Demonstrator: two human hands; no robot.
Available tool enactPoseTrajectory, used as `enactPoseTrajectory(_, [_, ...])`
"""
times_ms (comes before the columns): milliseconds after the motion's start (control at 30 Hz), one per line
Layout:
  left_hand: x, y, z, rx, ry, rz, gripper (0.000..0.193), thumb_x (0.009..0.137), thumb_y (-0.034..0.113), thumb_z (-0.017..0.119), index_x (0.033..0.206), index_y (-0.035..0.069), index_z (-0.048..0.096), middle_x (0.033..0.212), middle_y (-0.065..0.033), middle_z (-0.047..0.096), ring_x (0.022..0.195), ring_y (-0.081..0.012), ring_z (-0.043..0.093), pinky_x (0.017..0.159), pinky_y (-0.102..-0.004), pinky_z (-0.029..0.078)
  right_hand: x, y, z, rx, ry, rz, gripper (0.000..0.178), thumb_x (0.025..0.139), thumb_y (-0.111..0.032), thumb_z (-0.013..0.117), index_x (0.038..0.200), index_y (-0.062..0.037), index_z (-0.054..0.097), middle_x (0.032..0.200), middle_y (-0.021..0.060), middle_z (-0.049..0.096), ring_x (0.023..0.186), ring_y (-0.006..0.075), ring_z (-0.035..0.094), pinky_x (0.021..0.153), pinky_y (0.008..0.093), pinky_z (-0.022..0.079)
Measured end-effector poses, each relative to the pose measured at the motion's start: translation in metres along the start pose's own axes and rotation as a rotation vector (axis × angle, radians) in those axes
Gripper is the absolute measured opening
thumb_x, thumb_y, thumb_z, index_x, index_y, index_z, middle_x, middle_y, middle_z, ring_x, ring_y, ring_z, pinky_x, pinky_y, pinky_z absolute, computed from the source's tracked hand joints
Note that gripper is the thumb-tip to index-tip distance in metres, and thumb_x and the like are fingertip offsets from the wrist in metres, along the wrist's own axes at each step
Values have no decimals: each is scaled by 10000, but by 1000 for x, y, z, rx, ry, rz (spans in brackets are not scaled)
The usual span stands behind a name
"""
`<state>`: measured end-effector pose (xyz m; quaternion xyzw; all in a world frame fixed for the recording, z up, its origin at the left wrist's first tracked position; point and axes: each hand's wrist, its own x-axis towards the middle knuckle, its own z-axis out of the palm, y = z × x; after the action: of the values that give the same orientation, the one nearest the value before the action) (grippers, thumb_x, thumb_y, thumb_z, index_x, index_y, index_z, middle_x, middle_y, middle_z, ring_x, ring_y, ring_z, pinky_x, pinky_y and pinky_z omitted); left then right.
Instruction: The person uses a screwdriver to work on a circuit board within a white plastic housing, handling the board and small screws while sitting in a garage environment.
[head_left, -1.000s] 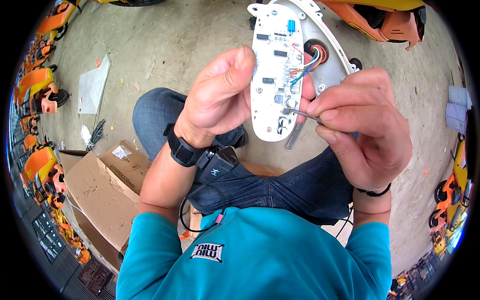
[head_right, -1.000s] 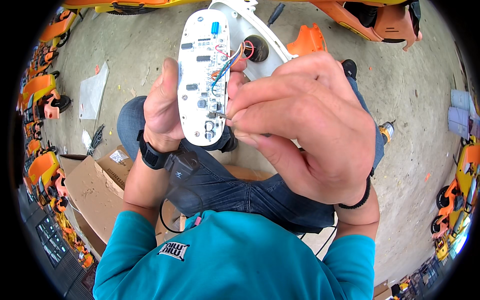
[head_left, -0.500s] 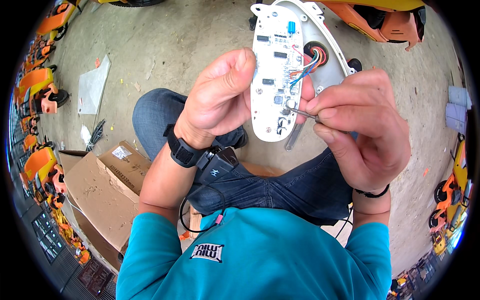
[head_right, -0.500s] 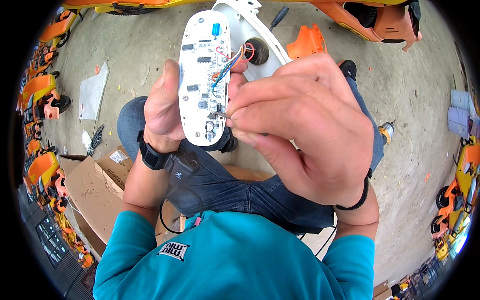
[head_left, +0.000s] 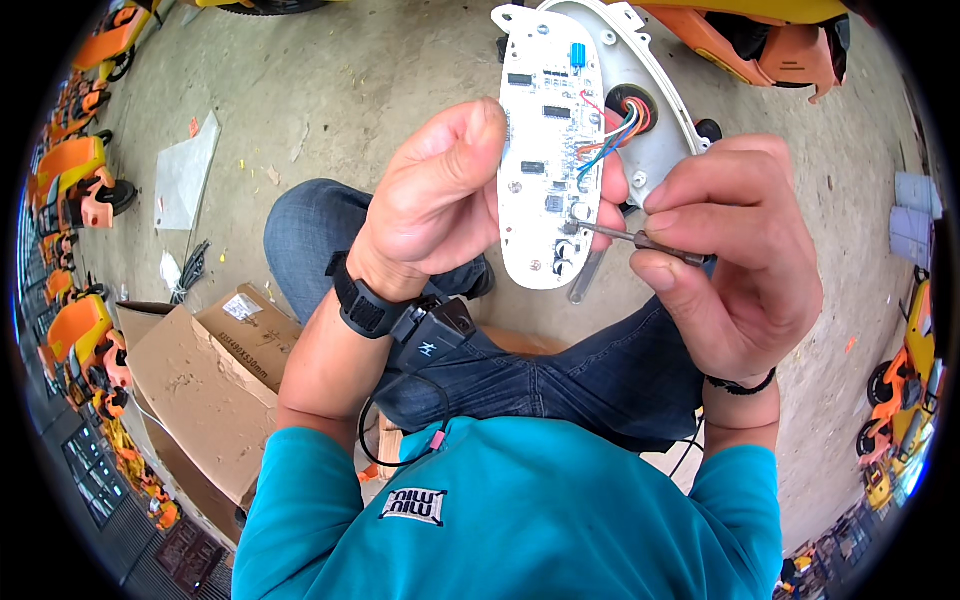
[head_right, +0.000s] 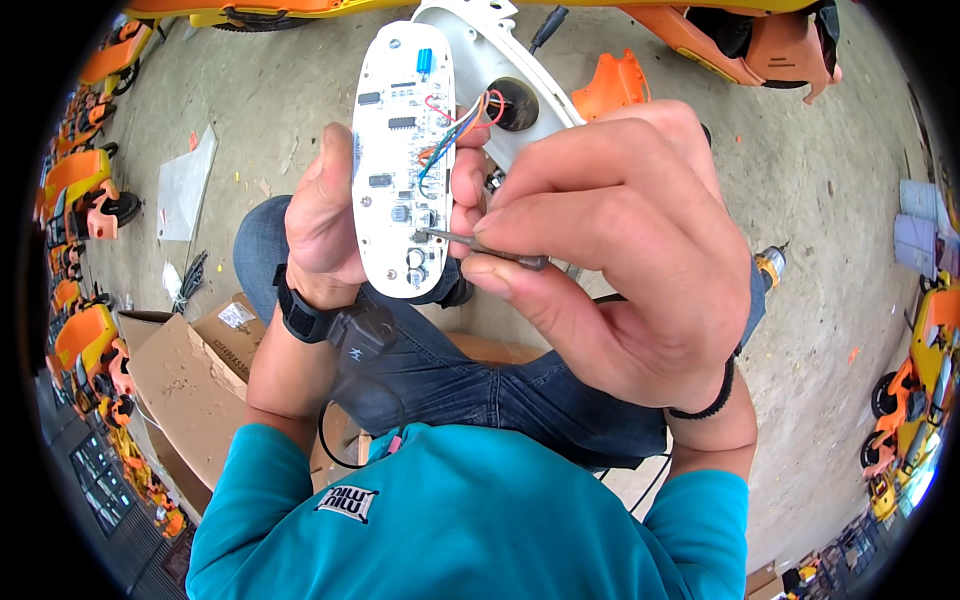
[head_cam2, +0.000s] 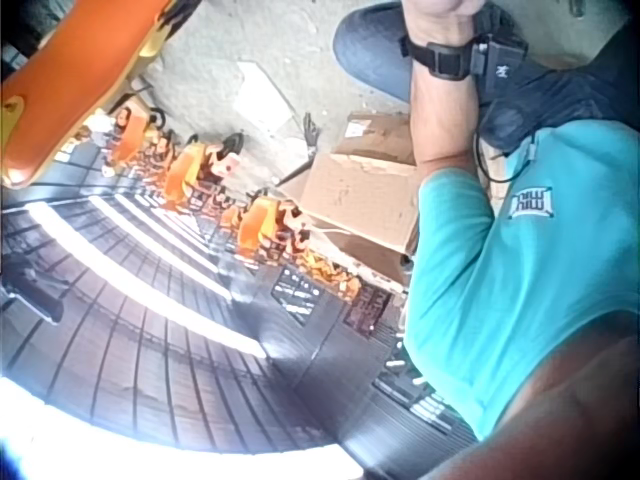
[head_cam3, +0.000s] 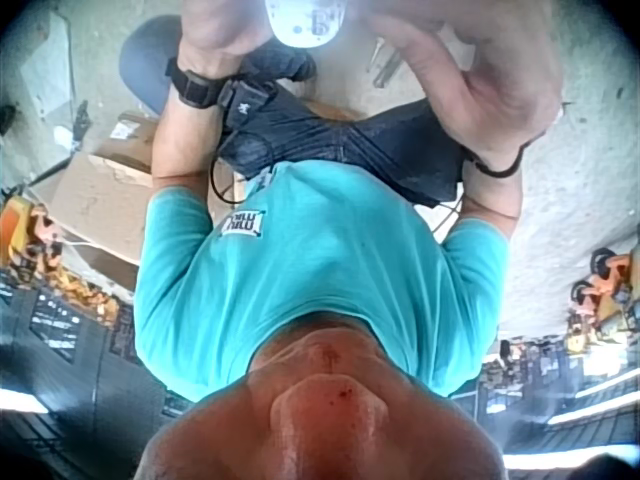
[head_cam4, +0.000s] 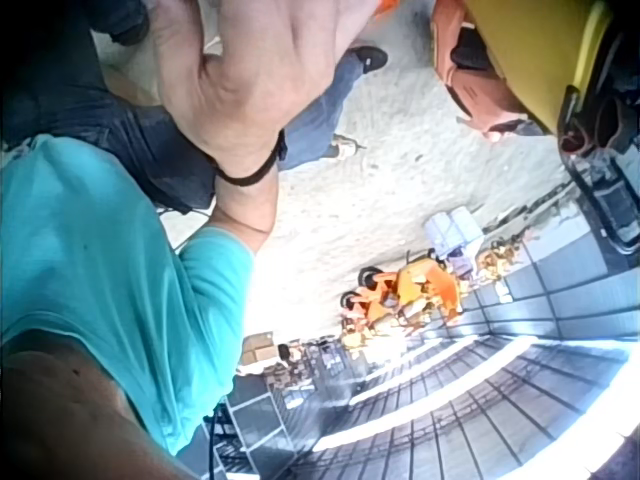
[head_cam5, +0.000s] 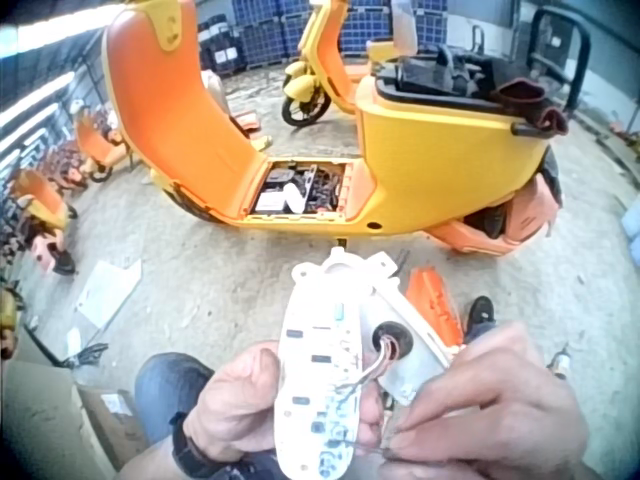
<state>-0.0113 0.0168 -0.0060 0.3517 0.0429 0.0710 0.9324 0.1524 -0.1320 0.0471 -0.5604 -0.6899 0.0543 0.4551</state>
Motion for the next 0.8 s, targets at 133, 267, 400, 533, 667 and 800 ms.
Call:
enactPoseTrajectory(133, [0,-2,-3,-21,-24,14,834,917,540,467,1392,-109,247,1203,-237,540,1038,-317,612,844,-416,529,0,-6,-5,-73,-19,60,199,701,-80,756,860,-54,639,832,70,586,785,212,503,685,316,402])
enactPoseTrajectory(267, [0,-2,-5,-41,-37,-1,798,928,505,472,1403,-90,233,1228,-251,515,1071,-352,597,876,-450,521,1,-9,-6,-137,-46,78,206,661,-68,766,833,-57,652,790,55,567,744,213,491,643,314,387])
enactPoseTrajectory(400, [-1,-2,-6,-54,-56,7,775,932,481,482,1409,-75,231,1248,-265,492,1097,-379,583,904,-481,508,2,-9,-5,-155,-60,30,223,648,-81,771,840,-60,659,770,47,567,719,213,488,635,315,387])
enactPoseTrajectory(533, [-1,-1,-5,-39,-48,16,776,931,485,482,1400,-85,243,1227,-272,504,1086,-372,588,912,-472,506,2,-7,-5,-165,-39,10,229,647,-87,768,850,-61,667,771,48,576,717,214,492,637,320,390])
enactPoseTrajectory(667, [4,-5,-8,-95,-104,89,566,954,407,476,1244,-76,429,1211,-285,537,1109,-363,579,945,-475,484,2,-6,-5,-172,-41,15,225,643,-80,766,846,-61,671,779,50,584,723,216,498,643,323,397])
enactPoseTrajectory(800, [3,-6,-9,-112,-116,121,476,963,377,476,1149,-57,533,1198,-285,560,1115,-354,577,939,-465,482,3,-7,-4,-177,-44,23,223,639,-72,767,841,-62,674,784,53,592,734,220,506,652,324,407])
